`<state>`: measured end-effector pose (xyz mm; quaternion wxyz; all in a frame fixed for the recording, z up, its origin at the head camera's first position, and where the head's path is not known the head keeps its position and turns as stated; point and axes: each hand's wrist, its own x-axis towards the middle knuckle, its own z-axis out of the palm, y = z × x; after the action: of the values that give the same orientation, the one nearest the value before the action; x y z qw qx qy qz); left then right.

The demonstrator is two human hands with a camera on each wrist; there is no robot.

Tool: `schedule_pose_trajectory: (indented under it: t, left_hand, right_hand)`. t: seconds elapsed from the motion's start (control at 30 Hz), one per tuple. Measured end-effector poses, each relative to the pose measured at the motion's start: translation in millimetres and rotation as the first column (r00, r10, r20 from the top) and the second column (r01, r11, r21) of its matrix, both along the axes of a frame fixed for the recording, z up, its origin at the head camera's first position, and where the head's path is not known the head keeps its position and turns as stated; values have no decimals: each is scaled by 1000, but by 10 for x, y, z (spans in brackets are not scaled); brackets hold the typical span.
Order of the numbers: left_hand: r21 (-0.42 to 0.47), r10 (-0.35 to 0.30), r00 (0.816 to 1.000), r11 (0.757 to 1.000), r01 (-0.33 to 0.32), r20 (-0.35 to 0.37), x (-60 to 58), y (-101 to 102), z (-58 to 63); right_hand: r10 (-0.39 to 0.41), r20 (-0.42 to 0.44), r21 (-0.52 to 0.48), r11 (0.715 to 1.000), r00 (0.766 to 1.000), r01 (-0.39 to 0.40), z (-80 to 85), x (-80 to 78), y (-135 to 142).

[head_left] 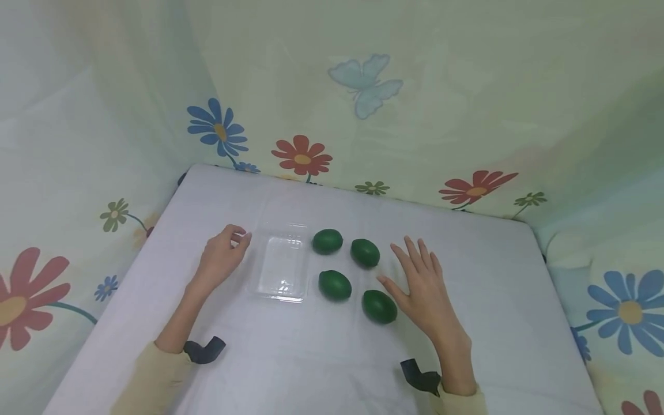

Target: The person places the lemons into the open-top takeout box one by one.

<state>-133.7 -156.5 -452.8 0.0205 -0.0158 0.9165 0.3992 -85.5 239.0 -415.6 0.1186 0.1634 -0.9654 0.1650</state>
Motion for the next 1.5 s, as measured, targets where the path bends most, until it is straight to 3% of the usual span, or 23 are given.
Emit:
schedule_pose_trajectory:
  t: [0.1,0.2,0.5,0.7,0.9,1.13,1.37,1.5]
  left_hand:
    - [142,2,992,990,-20,123,-44,-12,-144]
    - [210,9,985,977,-45,169,-64,11,-258]
    - [222,4,988,974,-39,152,-7,69,-359]
    - [271,-10,990,962,-29,142,31,-13,-374]
    - [259,-14,992,966,-20,128,26,-46,-364]
    - [256,-26,993,967,-5,119,13,-77,-382]
    - [265,-34,992,964,1,122,2,-75,-381]
    - [275,-37,992,962,2,122,4,-61,-355]
  right_hand:
    - [-7,16,-2,1000,1000,7,-6,22,28]
    - [-14,34,-7,1000,999,15,-14,45,51]
    - [-28,85,-23,999,996,30,-69,92,62]
    - [-5,41,-8,1000,999,5,-90,90,26]
    - [-7,28,-2,1000,1000,8,-66,92,77]
    - [-38,143,-2,999,989,39,-135,158,183]
    - [-77,363,-21,996,928,91,-354,293,180]
    - [-58,370,-35,996,927,76,-489,345,98]
